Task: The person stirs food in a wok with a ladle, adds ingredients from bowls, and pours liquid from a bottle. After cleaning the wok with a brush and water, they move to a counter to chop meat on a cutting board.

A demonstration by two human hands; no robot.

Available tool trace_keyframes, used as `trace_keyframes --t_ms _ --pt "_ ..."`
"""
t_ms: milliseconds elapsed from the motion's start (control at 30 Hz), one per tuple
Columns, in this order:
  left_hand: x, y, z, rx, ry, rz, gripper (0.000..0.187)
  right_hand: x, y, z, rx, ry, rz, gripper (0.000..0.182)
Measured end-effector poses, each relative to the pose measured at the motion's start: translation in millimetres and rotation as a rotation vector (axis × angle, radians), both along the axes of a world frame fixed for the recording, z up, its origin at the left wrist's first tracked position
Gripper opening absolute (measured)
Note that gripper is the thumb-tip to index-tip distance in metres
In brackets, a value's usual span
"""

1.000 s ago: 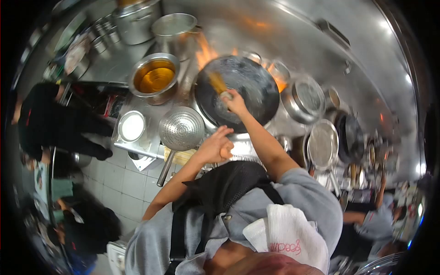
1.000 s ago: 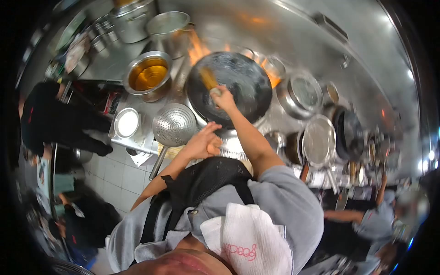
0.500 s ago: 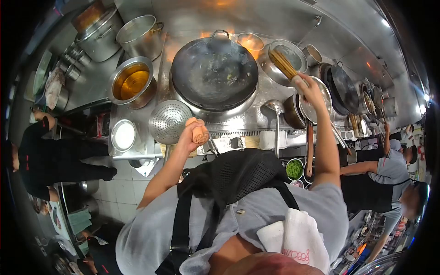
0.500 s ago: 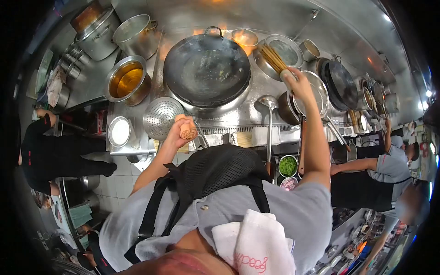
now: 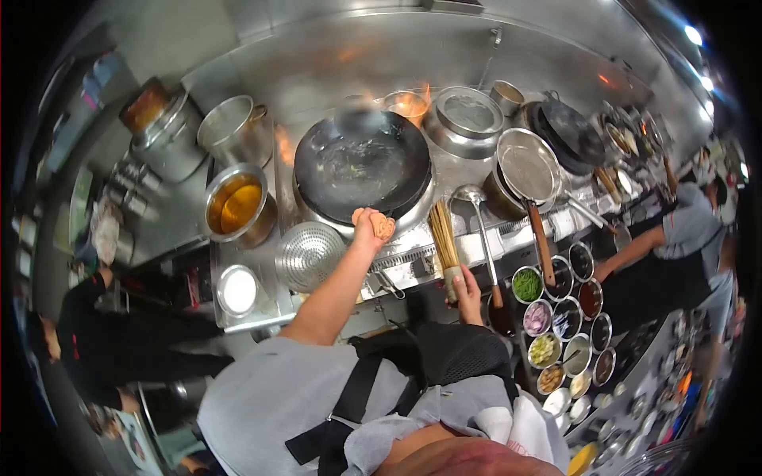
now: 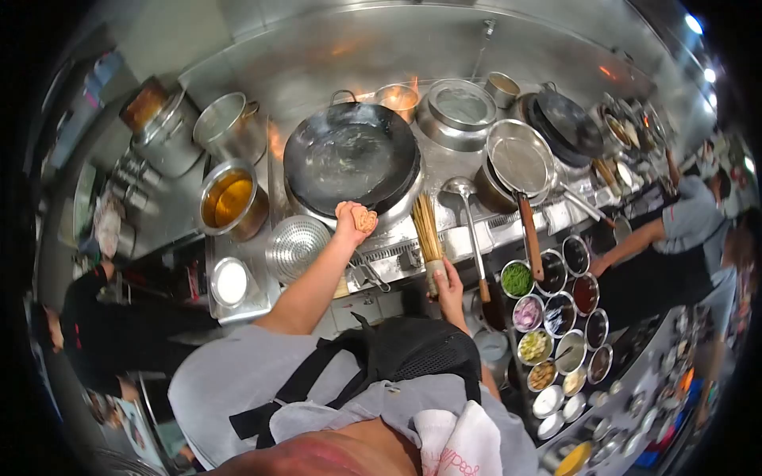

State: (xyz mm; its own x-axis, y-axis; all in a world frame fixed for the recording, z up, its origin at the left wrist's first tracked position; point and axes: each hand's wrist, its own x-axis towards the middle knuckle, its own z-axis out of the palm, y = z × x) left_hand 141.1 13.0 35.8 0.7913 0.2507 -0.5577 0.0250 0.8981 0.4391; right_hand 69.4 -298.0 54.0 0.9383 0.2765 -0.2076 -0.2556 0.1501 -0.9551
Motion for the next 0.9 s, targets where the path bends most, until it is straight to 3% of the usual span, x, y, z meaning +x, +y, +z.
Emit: trace_keyframes --t_ms 67,100,167,200,233,300,367,467,667,900 --pt "-3 -4 2 0.028 0.009 0.014 0.017 -11 2 -2 -0.064 -0.262 -0.080 0.053" --pt "-8 -2 3 0.066 -0.052 0.036 0.015 -12 -2 -24 -0.061 -0.256 -0.092 0.053" --pt "-22 5 4 0.100 -0.111 0.063 0.012 -7 -17 -78 -0.385 -0.706 -0.145 0.053" --pt "-30 12 7 0.079 -0.063 0.009 0.010 -11 -29 -53 -0.214 0.167 0.035 0.050" --pt "-37 17 11 0.059 -0.018 -0.039 0.009 -4 -34 -49 -0.219 0.158 0.047 0.050" --pt "-61 21 16 0.211 -0.084 -0.009 0.009 9 -44 -40 0.110 0.319 0.036 0.048" --pt "-83 30 16 0.255 -0.026 0.034 0.011 31 -49 -26 0.260 0.207 0.045 0.049" --pt "-97 19 54 0.373 0.066 0.023 0.015 55 -50 11 0.269 0.116 0.133 0.049" --pt "-99 16 68 0.580 0.158 0.060 0.012 82 -30 79 0.275 0.159 0.411 0.052" --pt "-89 -26 116 0.844 0.324 0.144 0.015 108 30 89 0.155 0.143 0.718 0.058"
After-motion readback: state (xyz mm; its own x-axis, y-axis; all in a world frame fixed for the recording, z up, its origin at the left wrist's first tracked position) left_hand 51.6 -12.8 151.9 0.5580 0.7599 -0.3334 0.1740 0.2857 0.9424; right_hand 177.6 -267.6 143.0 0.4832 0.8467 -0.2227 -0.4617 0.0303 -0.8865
